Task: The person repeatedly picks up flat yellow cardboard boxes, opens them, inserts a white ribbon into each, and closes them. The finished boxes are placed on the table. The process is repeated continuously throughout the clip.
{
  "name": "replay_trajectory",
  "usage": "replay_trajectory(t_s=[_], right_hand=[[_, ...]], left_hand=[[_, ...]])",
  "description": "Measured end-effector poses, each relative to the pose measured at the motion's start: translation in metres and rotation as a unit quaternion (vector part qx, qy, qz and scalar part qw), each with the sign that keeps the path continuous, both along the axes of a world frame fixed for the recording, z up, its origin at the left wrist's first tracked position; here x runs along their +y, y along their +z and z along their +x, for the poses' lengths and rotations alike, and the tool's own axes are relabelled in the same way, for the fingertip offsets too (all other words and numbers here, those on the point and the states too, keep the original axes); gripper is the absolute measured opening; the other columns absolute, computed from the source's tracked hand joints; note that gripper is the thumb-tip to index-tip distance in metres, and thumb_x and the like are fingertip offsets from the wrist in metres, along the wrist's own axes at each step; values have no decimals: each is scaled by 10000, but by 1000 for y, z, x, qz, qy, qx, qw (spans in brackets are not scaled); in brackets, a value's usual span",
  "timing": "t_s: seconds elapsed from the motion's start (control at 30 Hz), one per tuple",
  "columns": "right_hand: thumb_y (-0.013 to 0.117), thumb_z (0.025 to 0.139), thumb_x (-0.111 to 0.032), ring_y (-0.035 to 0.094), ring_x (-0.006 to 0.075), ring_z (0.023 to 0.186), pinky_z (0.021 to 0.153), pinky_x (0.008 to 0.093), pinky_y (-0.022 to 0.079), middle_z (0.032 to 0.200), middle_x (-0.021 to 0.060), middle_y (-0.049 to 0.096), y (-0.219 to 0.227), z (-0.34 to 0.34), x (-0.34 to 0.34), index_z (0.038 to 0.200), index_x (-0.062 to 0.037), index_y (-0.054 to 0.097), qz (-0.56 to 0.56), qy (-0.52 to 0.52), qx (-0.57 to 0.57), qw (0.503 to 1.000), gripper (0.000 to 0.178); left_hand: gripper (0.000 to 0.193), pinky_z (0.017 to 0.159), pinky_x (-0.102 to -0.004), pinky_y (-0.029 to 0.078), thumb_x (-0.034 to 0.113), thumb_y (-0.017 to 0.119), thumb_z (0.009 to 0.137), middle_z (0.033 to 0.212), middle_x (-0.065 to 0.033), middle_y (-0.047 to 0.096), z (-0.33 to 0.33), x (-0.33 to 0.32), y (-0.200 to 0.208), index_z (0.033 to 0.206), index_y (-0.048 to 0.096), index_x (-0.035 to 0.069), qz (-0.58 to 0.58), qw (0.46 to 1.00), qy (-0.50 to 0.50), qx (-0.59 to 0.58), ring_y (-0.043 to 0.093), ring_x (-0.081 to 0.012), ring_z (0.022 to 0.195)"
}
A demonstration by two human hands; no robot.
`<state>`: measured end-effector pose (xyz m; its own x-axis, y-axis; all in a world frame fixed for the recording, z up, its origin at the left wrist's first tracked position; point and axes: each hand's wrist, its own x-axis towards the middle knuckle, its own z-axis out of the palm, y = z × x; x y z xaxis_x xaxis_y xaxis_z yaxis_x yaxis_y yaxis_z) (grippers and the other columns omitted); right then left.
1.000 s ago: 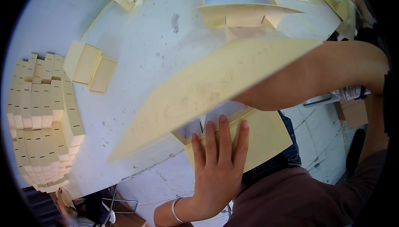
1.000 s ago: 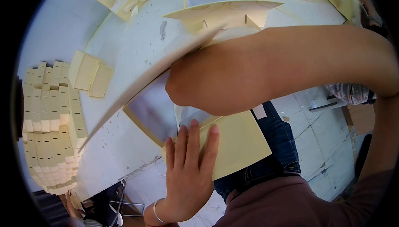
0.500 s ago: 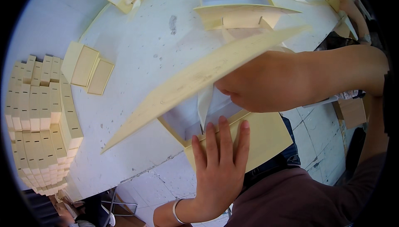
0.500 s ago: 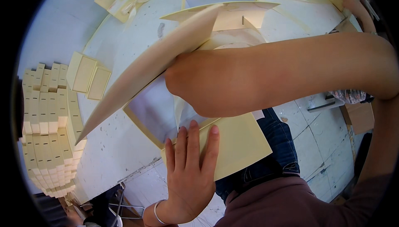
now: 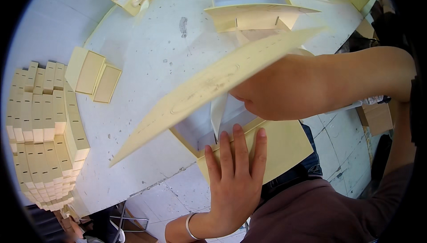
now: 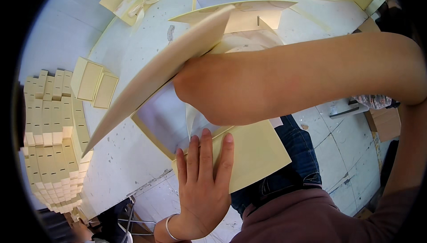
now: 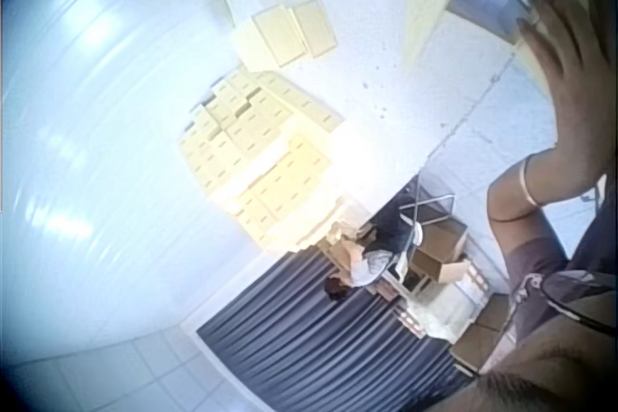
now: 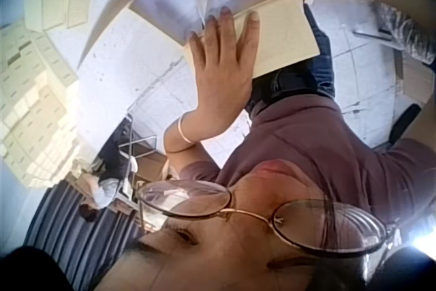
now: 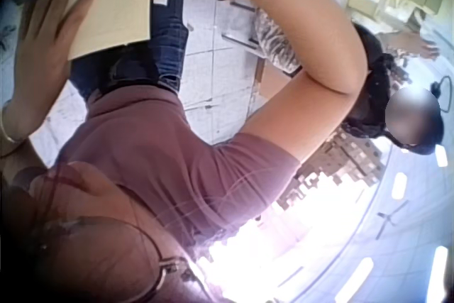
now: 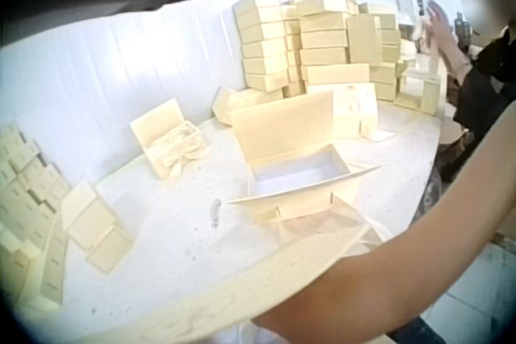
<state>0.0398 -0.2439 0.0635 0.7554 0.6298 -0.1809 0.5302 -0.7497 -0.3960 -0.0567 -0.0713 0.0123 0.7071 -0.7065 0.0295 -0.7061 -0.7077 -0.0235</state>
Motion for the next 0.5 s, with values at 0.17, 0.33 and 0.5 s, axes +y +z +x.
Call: replay_trajectory(t_s=[0.17, 0.33, 0.5], right_hand=[[545, 590, 84, 619, 332, 688, 549, 363, 504, 699, 241, 589, -6, -2, -4, 659, 99, 579, 39, -2, -49, 998, 79], [536, 681, -13, 606, 311, 609, 539, 377, 492, 679, 189, 585, -5, 1, -4, 721, 61, 578, -7, 18, -38, 999, 94], [532, 697, -18, 607, 325, 626, 561, 373, 496, 686, 201, 586, -5, 0, -3, 717, 66, 576, 8, 10, -26, 1000, 97]], left_hand=[[524, 885, -544, 392, 121, 440, 777, 1269, -223, 422, -1, 0, -2, 1300, 434, 88, -4, 1000, -3, -10, 468, -364, 1093], [529, 886, -544, 390, 125, 440, 779, 1269, -226, 420, 0, 0, -2, 1307, 427, 89, -2, 1000, -3, -4, 464, -366, 1096], [531, 887, -543, 388, 125, 440, 779, 1274, -226, 412, -1, 1, -3, 1309, 425, 89, 0, 1000, -4, -2, 458, -367, 1102]])
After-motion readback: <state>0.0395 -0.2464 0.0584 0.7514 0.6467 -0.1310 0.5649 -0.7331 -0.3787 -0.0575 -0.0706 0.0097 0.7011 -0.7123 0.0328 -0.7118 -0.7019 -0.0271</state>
